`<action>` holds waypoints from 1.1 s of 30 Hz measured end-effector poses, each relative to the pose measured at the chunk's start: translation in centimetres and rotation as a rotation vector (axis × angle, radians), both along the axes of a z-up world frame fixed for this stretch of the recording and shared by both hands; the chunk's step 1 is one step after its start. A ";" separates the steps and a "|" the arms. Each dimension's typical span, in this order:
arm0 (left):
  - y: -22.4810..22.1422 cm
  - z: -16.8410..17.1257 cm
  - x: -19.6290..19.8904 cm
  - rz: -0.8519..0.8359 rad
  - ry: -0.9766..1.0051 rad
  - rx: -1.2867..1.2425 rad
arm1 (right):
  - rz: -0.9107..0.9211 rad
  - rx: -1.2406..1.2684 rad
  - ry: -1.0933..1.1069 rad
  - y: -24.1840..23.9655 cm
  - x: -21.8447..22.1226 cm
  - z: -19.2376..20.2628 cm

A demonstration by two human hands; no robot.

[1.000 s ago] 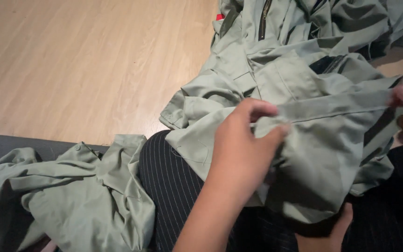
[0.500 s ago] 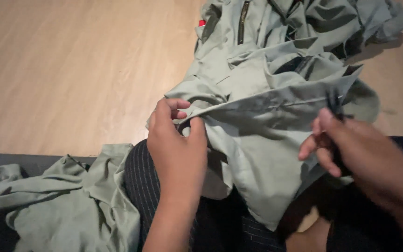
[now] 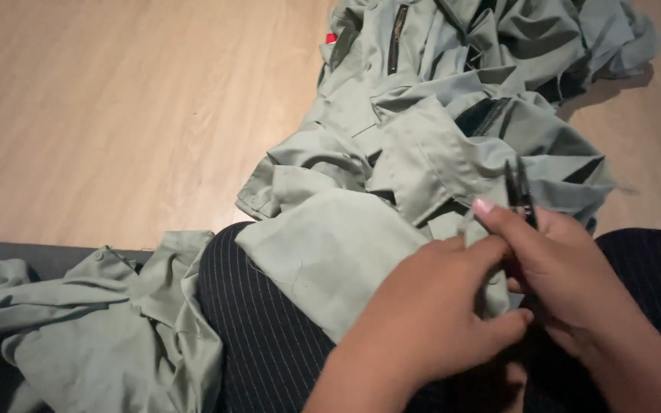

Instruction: Using thread snips to cut off loose threads from a finished garment as part of quality control.

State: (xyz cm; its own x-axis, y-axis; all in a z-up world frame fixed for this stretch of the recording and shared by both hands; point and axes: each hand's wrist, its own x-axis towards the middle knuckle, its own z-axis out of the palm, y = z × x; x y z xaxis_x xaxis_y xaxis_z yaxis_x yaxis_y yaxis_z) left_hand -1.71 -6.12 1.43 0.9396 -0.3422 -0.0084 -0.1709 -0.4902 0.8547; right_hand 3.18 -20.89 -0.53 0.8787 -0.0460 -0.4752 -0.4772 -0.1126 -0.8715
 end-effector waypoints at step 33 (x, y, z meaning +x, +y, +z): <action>1.0 -2.3 1.1 -0.077 0.520 -0.330 | -0.380 -0.249 -0.262 -3.1 1.4 0.3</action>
